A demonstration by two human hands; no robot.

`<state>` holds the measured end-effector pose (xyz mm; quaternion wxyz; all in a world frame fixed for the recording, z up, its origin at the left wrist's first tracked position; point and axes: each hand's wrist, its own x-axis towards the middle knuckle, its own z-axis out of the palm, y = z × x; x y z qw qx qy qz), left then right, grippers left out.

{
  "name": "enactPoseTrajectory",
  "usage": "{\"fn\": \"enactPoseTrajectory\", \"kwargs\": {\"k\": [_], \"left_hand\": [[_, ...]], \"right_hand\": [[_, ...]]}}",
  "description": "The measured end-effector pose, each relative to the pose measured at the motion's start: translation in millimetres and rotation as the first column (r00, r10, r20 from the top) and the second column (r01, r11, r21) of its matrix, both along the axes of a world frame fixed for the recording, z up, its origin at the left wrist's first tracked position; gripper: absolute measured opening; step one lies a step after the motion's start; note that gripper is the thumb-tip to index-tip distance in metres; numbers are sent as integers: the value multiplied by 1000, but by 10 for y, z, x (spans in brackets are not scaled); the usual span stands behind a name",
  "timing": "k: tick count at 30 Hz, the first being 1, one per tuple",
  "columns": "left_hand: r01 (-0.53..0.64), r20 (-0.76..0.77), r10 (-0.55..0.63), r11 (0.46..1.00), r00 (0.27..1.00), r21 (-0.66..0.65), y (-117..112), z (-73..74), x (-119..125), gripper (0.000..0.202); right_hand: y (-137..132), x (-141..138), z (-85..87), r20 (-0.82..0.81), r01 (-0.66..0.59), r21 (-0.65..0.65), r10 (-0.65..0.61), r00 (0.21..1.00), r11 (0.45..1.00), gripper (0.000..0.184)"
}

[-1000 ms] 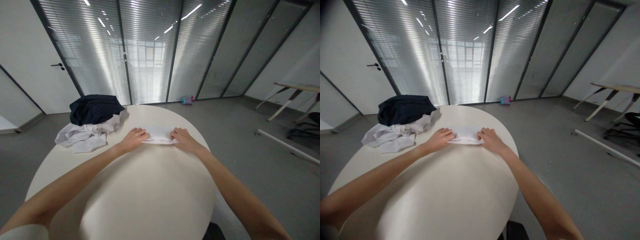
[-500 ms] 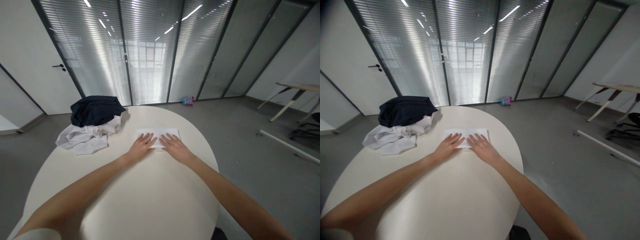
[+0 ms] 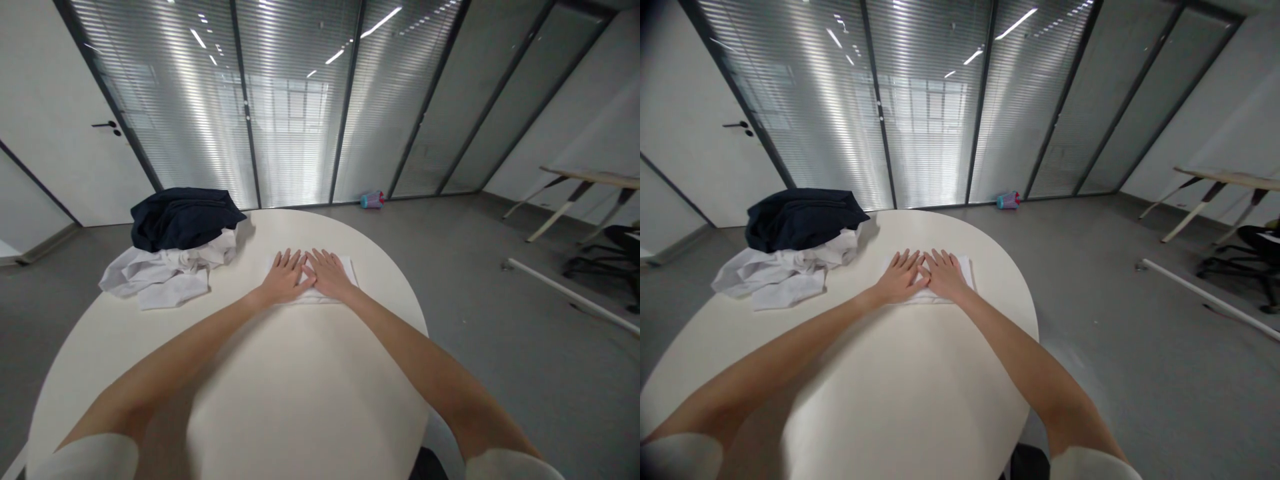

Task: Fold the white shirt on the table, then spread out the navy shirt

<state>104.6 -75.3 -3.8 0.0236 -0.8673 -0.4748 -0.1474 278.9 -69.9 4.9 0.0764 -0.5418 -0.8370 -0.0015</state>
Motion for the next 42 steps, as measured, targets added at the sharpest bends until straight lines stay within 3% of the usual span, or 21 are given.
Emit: {"fn": "enactPoseTrajectory", "kwargs": {"k": [2, 5, 11, 15, 20, 25, 28, 31, 34, 38, 40, 42], "left_hand": [[9, -31, -7, 999, 999, 42, -45, -112, 1, 84], [6, -40, -4, 999, 999, 51, -89, -155, -22, 91], [14, -57, -13, 1000, 998, 18, -70, -139, -37, 106], [10, -101, -8, 1000, 995, 19, -82, -171, -32, 113], [14, -146, -8, 999, 989, 40, -127, -85, -24, 111], [-53, -84, 49, 998, 995, -45, -33, 83, -159, 79], [-128, -18, 128, 990, 992, -52, 43, 39, -278, 82], [-98, 58, 101, 994, 993, -57, 83, -84, -335, 80], [-75, 120, 81, 996, 989, -54, 78, -148, -358, 65], [-64, 189, 74, 996, 979, -58, -67, -95, -550, 54], [-59, 211, 65, 998, 975, -35, -212, -64, -771, 51], [-80, 218, 83, 997, 972, -20, -380, -61, -1047, 47]], "right_hand": [[-8, 14, -94, 17, -12, -4, 12, 1000, 1000, 67], [-34, 29, -141, 16, -19, 8, 19, 1000, 1000, 71], [-11, 142, -41, -15, -68, -18, 68, 998, 997, 77], [42, 299, -18, 11, -18, -94, 19, 1000, 995, 79], [46, 333, -61, 52, 5, -67, -2, 999, 998, 77], [32, 273, -82, 35, -47, 35, 46, 998, 998, 74], [31, 237, -107, 31, -167, 45, 166, 986, 985, 69], [18, 202, -141, 35, -198, 9, 198, 980, 980, 68], [1, 164, -174, 40, -166, 12, 166, 985, 986, 68], [78, 176, -205, 51, -125, 20, 124, 991, 992, 68], [214, 261, -204, 45, -14, 30, 12, 999, 999, 68], [408, 406, -191, 13, 198, 33, -198, 980, 980, 70]]}}
